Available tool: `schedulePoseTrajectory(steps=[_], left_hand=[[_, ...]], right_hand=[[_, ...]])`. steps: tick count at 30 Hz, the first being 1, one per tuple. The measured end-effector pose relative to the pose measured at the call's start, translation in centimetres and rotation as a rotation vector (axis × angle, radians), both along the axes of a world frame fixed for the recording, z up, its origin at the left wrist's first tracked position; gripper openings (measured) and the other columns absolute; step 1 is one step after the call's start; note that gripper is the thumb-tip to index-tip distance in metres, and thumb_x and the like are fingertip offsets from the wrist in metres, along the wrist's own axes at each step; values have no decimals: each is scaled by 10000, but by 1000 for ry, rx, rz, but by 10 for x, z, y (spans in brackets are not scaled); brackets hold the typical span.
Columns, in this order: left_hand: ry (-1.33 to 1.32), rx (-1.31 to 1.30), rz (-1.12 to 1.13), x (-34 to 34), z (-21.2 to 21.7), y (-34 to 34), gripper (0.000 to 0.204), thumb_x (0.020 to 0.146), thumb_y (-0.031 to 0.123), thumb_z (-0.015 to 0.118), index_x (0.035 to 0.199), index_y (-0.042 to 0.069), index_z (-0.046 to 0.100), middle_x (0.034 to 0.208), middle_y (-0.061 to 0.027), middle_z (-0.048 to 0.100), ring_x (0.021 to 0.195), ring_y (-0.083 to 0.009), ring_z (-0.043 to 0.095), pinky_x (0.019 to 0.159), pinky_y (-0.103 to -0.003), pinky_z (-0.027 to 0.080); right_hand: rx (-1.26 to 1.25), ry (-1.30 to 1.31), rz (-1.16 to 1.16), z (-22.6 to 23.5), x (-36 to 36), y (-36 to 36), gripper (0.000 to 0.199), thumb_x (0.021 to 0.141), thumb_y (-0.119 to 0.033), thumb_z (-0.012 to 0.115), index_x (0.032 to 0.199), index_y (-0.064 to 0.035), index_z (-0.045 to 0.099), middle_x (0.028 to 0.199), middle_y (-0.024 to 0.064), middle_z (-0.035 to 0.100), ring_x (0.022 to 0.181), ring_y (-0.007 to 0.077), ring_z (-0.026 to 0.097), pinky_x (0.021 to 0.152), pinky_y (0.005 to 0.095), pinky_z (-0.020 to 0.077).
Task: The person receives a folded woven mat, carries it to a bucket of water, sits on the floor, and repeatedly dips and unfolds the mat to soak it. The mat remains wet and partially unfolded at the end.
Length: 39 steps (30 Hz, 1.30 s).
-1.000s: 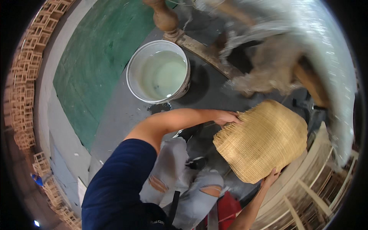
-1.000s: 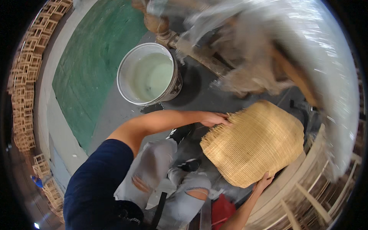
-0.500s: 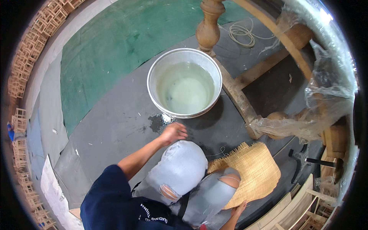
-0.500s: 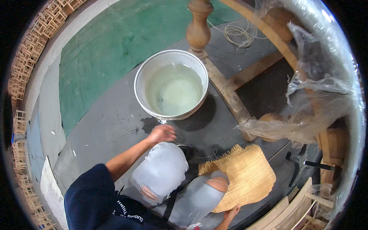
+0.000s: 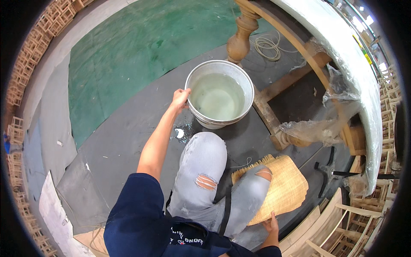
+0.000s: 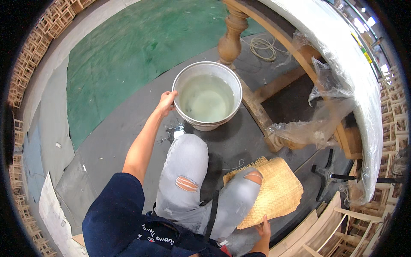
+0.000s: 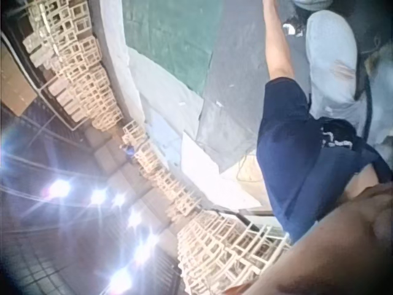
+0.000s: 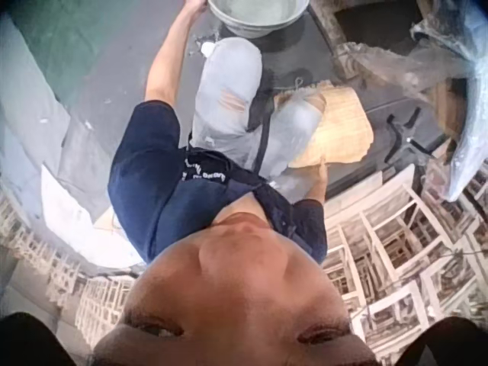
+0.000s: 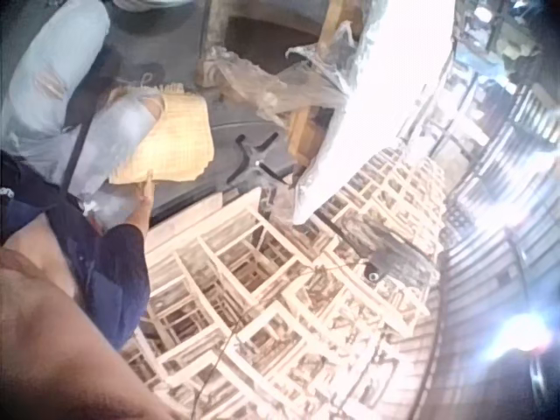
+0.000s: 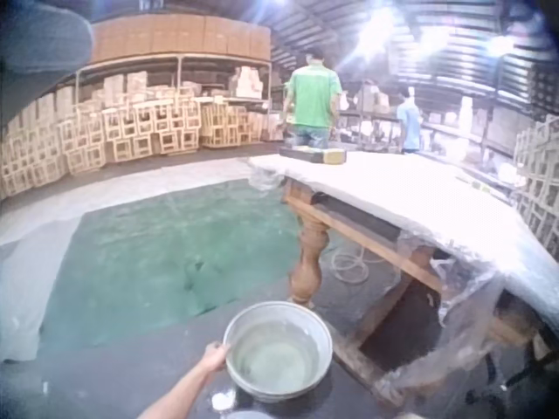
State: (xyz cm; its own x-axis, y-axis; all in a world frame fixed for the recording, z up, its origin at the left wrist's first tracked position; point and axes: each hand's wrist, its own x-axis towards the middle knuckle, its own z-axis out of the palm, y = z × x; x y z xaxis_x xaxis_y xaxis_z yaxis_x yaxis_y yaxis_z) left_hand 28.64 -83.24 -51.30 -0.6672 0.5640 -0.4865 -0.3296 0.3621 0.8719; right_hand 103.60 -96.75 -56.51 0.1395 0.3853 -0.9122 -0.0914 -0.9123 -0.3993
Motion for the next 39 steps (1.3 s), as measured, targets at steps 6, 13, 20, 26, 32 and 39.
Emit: schedulePoseTrajectory(steps=[6, 13, 20, 26, 32, 39], left_hand=[[-75, 108, 114, 13, -16, 16, 202, 687, 192, 648, 818, 54, 581, 699, -8, 481, 540, -133, 445, 435, -305, 293], [-129, 162, 297, 14, -37, 15, 226, 685, 159, 648, 866, 25, 658, 921, -95, 608, 905, -246, 569, 758, -430, 488], [-150, 185, 280, -2, -24, -29, 432, 707, 166, 592, 1083, -46, 584, 1079, -157, 598, 1004, -314, 578, 908, -466, 492], [-148, 160, 280, -28, -19, -87, 520, 701, 204, 539, 1185, 16, 527, 1179, -138, 574, 1120, -335, 561, 985, -485, 478], [-122, 159, 487, -45, -15, -135, 508, 698, 196, 514, 1179, 34, 535, 1148, -118, 599, 1066, -314, 601, 927, -447, 525], [-90, 177, 619, -56, -14, -175, 250, 735, 207, 487, 938, 71, 541, 930, -70, 625, 714, -193, 628, 547, -315, 532]], right_hand=[[746, -1171, 731, 37, -56, 151, 646, 830, -66, 719, 1419, 26, 469, 1443, 233, 488, 1293, 384, 514, 1073, 429, 423], [833, 503, 881, 17, -415, 205, 1015, 837, 44, 681, 1600, -68, 20, 1633, 195, 218, 1435, 370, 365, 1117, 434, 420], [844, 648, 706, -9, -468, 158, 970, 829, 59, 614, 1595, -48, 29, 1636, 201, 199, 1427, 371, 367, 1132, 434, 395], [846, 777, 797, -3, -500, 151, 997, 811, -8, 631, 1599, -66, 24, 1633, 215, 212, 1411, 344, 409, 1152, 430, 364], [1036, 695, 999, -8, -552, 148, 993, 782, -49, 661, 1561, 68, 56, 1592, 329, 209, 1421, 358, 403, 1099, 339, 406], [884, 745, 1124, 2, -638, 167, 962, 754, -131, 711, 1541, 72, 197, 1495, 327, 404, 1384, 340, 456, 1138, 360, 370]])
